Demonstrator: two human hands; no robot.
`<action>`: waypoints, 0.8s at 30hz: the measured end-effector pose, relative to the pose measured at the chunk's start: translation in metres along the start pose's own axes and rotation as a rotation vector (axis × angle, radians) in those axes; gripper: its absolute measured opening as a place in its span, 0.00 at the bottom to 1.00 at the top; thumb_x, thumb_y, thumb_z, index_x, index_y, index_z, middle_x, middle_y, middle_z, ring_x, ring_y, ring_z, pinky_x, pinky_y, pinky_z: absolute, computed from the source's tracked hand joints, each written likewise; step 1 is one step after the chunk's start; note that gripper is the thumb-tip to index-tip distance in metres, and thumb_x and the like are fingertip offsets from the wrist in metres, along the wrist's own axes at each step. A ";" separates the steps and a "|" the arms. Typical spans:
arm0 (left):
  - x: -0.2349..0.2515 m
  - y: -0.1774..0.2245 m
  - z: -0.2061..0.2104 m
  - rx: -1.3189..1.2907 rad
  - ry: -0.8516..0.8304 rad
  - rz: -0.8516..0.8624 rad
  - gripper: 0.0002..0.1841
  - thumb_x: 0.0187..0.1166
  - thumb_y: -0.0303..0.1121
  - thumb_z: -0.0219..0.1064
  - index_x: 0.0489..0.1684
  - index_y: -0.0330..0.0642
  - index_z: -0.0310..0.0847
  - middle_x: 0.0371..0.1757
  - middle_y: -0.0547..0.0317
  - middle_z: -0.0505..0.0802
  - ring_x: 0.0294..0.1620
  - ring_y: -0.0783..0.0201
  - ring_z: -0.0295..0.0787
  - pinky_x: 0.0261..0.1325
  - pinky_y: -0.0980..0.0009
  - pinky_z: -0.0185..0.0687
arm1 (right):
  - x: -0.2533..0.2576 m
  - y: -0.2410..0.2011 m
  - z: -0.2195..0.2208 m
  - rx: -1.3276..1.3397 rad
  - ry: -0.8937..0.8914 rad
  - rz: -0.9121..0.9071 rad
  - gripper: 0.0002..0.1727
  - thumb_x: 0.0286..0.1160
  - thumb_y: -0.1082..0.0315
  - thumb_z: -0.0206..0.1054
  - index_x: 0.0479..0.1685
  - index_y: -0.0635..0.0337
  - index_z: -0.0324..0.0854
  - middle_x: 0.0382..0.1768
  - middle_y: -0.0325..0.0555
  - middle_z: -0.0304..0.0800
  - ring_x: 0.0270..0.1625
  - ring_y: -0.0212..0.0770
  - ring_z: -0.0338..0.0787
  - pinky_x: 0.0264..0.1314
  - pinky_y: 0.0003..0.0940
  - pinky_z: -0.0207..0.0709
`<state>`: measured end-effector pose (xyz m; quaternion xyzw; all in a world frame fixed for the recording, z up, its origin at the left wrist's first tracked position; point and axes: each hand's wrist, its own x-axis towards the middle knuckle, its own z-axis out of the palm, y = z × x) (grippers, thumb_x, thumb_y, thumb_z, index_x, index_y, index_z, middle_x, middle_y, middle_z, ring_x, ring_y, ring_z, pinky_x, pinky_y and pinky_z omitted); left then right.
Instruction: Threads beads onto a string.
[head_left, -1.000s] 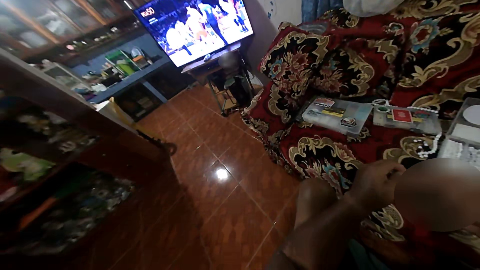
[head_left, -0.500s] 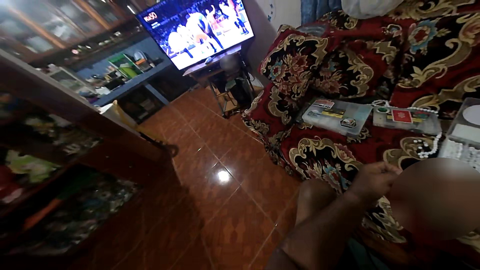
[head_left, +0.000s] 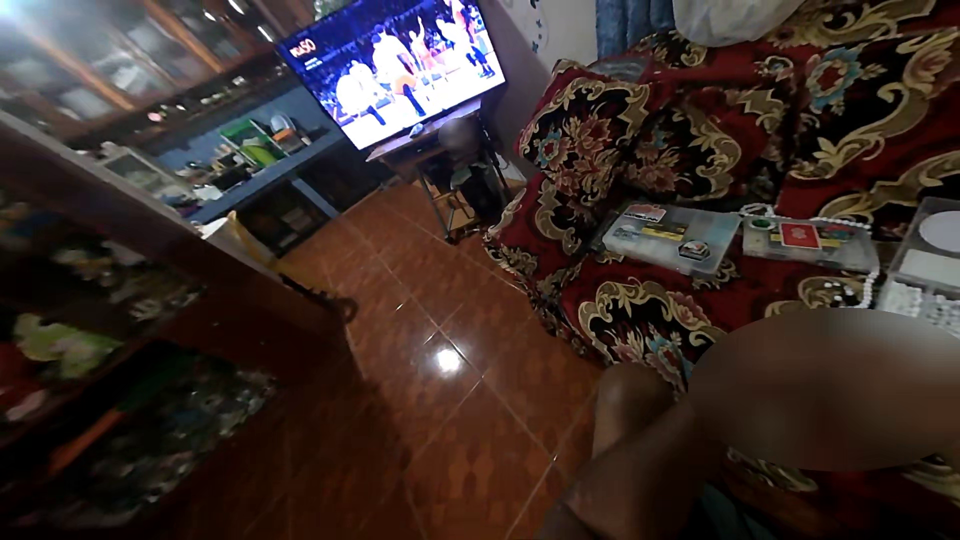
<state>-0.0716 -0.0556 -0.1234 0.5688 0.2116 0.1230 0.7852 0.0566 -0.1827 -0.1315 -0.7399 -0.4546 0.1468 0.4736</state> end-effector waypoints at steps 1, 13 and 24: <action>0.000 -0.001 -0.001 0.009 0.010 0.008 0.12 0.92 0.31 0.49 0.52 0.33 0.76 0.36 0.60 0.88 0.30 0.71 0.84 0.39 0.72 0.84 | 0.000 0.003 -0.001 0.009 -0.017 0.010 0.10 0.76 0.68 0.66 0.45 0.66 0.87 0.29 0.48 0.85 0.29 0.39 0.80 0.35 0.44 0.77; -0.001 -0.004 -0.002 0.220 0.030 0.100 0.10 0.89 0.30 0.57 0.49 0.31 0.80 0.31 0.60 0.83 0.26 0.73 0.77 0.33 0.76 0.77 | -0.001 -0.001 0.006 0.066 -0.017 0.051 0.10 0.72 0.72 0.72 0.49 0.65 0.88 0.37 0.51 0.91 0.36 0.40 0.87 0.43 0.45 0.83; -0.002 -0.002 -0.001 0.125 0.009 0.011 0.11 0.91 0.32 0.54 0.51 0.33 0.78 0.30 0.63 0.82 0.27 0.72 0.79 0.35 0.75 0.80 | 0.000 0.000 0.007 0.001 0.050 -0.028 0.10 0.74 0.66 0.68 0.42 0.65 0.90 0.34 0.49 0.90 0.32 0.37 0.83 0.38 0.42 0.80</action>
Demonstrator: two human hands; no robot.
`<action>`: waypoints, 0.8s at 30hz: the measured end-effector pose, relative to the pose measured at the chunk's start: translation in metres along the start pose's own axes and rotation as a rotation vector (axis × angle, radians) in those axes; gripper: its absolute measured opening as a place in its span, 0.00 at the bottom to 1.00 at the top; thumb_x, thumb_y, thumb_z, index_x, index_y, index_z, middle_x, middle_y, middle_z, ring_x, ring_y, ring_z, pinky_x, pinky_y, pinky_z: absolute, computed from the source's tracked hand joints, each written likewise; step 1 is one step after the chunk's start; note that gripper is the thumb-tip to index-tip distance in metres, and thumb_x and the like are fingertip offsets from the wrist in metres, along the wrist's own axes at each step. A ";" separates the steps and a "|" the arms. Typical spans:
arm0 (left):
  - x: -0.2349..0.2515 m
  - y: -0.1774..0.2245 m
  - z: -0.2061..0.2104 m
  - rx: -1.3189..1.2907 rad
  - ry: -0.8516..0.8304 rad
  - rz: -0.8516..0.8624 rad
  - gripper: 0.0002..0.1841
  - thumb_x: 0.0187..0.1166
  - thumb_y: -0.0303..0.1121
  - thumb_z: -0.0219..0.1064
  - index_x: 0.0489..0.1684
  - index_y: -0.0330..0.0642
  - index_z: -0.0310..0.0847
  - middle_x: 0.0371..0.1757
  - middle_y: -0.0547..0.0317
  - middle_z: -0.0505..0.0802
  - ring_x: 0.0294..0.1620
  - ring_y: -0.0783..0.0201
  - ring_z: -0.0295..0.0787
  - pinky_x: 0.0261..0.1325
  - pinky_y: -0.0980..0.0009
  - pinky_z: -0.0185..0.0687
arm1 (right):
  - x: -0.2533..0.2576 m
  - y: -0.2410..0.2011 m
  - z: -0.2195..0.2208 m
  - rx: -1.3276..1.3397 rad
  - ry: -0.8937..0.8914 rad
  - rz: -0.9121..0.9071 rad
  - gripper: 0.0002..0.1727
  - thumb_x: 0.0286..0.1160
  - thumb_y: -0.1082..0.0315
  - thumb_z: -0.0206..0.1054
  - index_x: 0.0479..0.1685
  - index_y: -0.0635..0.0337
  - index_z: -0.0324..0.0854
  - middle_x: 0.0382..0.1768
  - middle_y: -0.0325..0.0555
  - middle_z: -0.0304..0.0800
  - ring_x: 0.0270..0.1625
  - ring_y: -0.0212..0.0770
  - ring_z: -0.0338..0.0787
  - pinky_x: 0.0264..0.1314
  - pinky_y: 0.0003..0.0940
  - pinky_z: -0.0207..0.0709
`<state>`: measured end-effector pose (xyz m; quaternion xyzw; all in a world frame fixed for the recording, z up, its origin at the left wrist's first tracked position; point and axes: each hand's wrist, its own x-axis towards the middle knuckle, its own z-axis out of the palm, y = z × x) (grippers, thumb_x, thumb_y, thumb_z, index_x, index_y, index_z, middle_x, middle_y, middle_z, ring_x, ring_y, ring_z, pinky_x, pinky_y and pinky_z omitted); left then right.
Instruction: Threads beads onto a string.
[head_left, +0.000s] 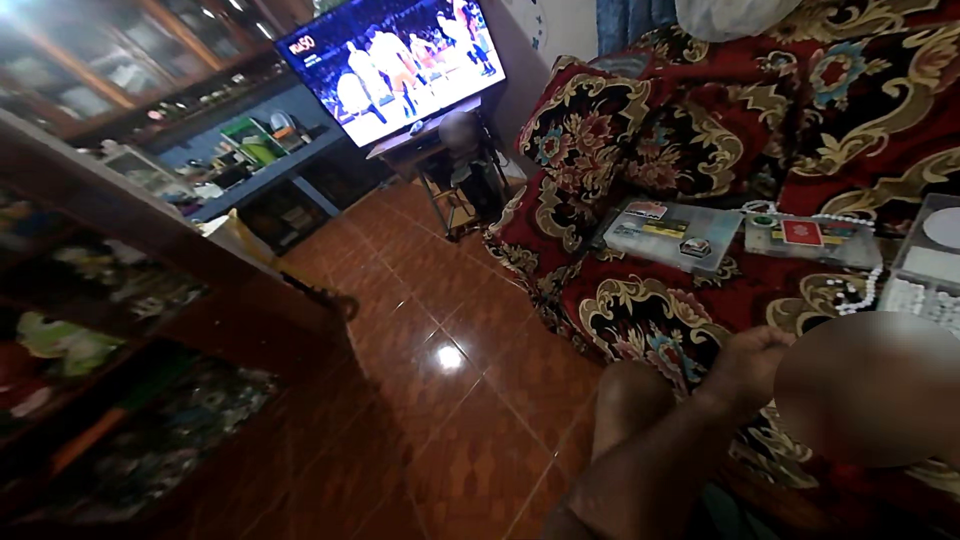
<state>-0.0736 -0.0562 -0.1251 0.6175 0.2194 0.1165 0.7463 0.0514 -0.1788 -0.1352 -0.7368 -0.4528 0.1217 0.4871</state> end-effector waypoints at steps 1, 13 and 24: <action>0.000 -0.001 0.000 -0.005 -0.001 0.005 0.11 0.91 0.32 0.54 0.51 0.33 0.78 0.30 0.63 0.82 0.27 0.72 0.79 0.35 0.75 0.79 | 0.000 0.001 0.000 0.006 -0.006 -0.001 0.11 0.75 0.66 0.67 0.42 0.65 0.90 0.34 0.48 0.89 0.32 0.36 0.83 0.38 0.41 0.79; -0.004 0.004 0.002 0.167 0.048 0.078 0.15 0.89 0.35 0.60 0.55 0.29 0.83 0.40 0.54 0.89 0.31 0.72 0.80 0.38 0.74 0.79 | 0.002 0.003 -0.003 0.030 0.010 -0.022 0.12 0.76 0.65 0.67 0.44 0.67 0.89 0.35 0.53 0.90 0.33 0.39 0.84 0.39 0.43 0.80; -0.003 0.003 0.001 0.204 0.064 0.043 0.13 0.90 0.32 0.58 0.49 0.27 0.82 0.35 0.56 0.87 0.31 0.71 0.82 0.39 0.74 0.81 | 0.001 0.012 0.001 -0.024 -0.014 -0.069 0.12 0.73 0.63 0.67 0.42 0.63 0.90 0.34 0.48 0.90 0.32 0.38 0.85 0.37 0.41 0.81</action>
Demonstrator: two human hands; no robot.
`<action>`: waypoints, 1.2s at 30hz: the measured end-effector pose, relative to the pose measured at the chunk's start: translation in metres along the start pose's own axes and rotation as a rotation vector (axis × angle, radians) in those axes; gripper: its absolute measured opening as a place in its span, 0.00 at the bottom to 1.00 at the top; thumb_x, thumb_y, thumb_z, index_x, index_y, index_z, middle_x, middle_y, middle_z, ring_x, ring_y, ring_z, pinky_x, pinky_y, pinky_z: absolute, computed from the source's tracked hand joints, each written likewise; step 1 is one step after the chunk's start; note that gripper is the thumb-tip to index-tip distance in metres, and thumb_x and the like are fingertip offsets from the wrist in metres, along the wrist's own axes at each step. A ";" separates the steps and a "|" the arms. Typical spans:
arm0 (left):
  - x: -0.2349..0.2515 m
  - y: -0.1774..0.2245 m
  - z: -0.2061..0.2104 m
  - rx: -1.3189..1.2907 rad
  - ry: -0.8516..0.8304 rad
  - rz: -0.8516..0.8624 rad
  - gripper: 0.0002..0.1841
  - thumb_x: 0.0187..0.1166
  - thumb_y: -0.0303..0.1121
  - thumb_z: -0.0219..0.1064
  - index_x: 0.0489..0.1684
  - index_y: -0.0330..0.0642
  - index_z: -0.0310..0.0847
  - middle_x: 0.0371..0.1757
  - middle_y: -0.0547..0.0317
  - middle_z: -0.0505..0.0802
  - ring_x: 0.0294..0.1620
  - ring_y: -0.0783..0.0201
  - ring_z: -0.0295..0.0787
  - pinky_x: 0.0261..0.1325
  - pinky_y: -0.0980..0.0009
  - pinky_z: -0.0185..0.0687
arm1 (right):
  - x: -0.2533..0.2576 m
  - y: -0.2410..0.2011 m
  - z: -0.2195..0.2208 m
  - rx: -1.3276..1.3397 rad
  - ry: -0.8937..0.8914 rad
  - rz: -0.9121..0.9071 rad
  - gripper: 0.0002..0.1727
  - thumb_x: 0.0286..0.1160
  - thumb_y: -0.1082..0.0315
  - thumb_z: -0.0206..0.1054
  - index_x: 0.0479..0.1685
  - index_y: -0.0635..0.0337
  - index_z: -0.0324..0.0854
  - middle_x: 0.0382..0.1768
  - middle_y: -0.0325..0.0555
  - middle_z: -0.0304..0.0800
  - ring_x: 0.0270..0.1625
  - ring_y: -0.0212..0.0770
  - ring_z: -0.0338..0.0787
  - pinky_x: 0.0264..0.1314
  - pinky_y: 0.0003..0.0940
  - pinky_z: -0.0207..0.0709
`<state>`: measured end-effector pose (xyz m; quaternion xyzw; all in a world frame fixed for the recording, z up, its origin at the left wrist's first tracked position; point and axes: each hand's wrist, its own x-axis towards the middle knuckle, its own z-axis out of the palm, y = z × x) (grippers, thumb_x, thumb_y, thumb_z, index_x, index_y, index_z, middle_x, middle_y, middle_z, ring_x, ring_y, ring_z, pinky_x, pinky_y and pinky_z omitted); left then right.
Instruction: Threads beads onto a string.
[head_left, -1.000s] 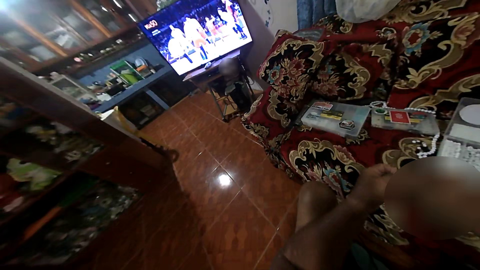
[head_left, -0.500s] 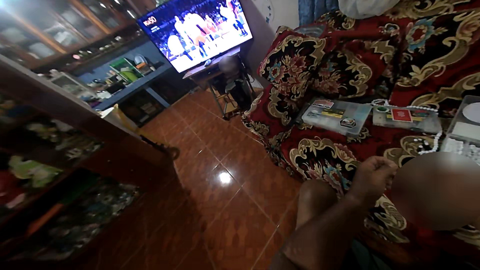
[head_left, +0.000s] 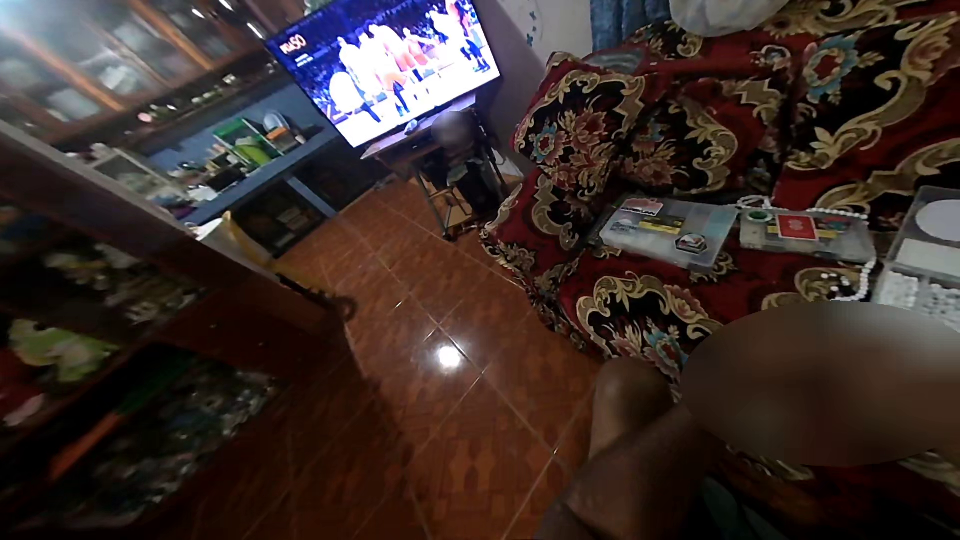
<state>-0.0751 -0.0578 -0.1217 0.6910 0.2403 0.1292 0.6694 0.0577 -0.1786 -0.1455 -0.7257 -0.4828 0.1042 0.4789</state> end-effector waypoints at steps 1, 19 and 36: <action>0.000 0.000 0.000 -0.002 0.000 -0.003 0.14 0.90 0.33 0.58 0.50 0.27 0.81 0.35 0.55 0.87 0.31 0.71 0.82 0.39 0.73 0.81 | 0.000 -0.001 0.000 -0.002 -0.005 0.004 0.12 0.74 0.64 0.67 0.42 0.63 0.90 0.33 0.49 0.90 0.31 0.38 0.84 0.37 0.42 0.81; -0.001 -0.004 0.001 -0.037 0.022 0.052 0.12 0.88 0.30 0.59 0.49 0.28 0.83 0.36 0.55 0.88 0.31 0.71 0.81 0.40 0.73 0.81 | 0.001 -0.003 -0.002 0.028 -0.007 0.032 0.12 0.75 0.63 0.66 0.42 0.63 0.89 0.32 0.46 0.88 0.30 0.35 0.82 0.35 0.38 0.79; -0.002 -0.004 0.004 -0.082 0.035 0.052 0.11 0.88 0.29 0.59 0.48 0.28 0.82 0.35 0.57 0.87 0.29 0.73 0.80 0.37 0.75 0.79 | 0.001 -0.004 -0.001 0.024 -0.002 0.027 0.11 0.73 0.65 0.66 0.41 0.65 0.88 0.28 0.46 0.86 0.27 0.34 0.80 0.31 0.35 0.77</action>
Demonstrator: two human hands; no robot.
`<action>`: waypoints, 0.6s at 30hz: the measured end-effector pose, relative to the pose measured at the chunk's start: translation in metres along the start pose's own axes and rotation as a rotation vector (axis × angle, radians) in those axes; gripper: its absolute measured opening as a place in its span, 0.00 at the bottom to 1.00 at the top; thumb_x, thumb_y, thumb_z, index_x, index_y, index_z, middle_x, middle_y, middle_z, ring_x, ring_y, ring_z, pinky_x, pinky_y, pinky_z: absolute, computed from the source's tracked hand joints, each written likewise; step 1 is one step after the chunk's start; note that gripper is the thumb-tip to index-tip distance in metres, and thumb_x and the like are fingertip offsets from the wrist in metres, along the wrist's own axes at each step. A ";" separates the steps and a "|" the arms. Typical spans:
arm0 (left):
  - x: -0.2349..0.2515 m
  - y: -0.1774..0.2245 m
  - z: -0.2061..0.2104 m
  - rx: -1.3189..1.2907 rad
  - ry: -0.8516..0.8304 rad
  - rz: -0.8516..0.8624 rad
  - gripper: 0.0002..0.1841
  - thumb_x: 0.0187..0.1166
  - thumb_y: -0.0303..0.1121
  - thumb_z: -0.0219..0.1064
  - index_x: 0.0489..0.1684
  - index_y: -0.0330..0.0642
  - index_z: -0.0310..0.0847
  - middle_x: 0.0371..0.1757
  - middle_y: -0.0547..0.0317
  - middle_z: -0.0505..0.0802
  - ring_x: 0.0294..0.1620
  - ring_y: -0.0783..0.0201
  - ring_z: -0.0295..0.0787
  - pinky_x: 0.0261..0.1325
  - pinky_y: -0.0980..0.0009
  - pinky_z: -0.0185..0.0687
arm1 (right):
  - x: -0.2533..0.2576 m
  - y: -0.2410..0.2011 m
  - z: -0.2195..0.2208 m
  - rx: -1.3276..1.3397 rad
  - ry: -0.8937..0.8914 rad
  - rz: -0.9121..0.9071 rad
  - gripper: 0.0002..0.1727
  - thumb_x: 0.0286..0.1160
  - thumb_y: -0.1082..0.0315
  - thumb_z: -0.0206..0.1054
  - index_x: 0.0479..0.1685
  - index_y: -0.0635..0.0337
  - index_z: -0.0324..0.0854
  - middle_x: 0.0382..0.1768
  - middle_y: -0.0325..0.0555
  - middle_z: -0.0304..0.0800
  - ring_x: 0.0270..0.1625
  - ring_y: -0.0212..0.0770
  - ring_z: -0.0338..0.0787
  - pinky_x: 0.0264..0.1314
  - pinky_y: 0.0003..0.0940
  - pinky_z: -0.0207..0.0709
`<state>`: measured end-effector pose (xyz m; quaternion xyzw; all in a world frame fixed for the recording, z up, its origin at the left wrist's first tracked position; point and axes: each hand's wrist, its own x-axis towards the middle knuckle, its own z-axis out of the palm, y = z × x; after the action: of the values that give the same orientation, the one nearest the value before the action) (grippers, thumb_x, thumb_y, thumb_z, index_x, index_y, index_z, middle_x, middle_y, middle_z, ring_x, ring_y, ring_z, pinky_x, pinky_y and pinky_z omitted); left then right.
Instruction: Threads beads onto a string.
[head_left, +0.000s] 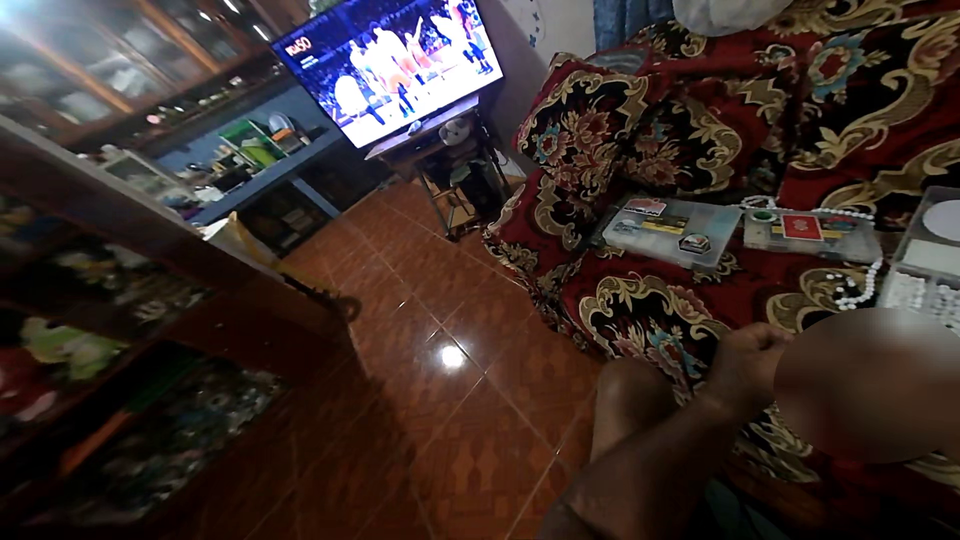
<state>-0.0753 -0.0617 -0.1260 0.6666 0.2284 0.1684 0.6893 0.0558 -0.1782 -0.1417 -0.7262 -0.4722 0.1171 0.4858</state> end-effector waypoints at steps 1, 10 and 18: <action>0.000 0.000 0.000 0.003 0.003 -0.003 0.11 0.88 0.29 0.59 0.48 0.28 0.82 0.35 0.57 0.87 0.29 0.73 0.80 0.37 0.75 0.79 | 0.000 0.001 0.001 0.003 0.003 -0.005 0.12 0.73 0.64 0.66 0.41 0.64 0.88 0.28 0.45 0.86 0.27 0.33 0.80 0.31 0.34 0.77; 0.002 0.001 0.003 -0.097 0.051 -0.051 0.15 0.91 0.32 0.50 0.52 0.30 0.79 0.33 0.60 0.85 0.28 0.71 0.81 0.37 0.74 0.81 | 0.001 -0.002 -0.001 -0.038 -0.002 0.002 0.12 0.74 0.64 0.64 0.41 0.64 0.88 0.27 0.45 0.86 0.26 0.35 0.80 0.30 0.37 0.77; 0.001 -0.003 0.003 -0.051 0.034 -0.026 0.13 0.90 0.31 0.56 0.51 0.28 0.81 0.34 0.58 0.86 0.28 0.72 0.80 0.36 0.75 0.79 | 0.001 0.002 0.001 -0.015 0.004 -0.012 0.14 0.74 0.60 0.65 0.40 0.62 0.88 0.26 0.43 0.85 0.25 0.33 0.79 0.30 0.35 0.76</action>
<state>-0.0729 -0.0643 -0.1291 0.6429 0.2443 0.1766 0.7041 0.0568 -0.1765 -0.1435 -0.7272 -0.4762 0.1093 0.4822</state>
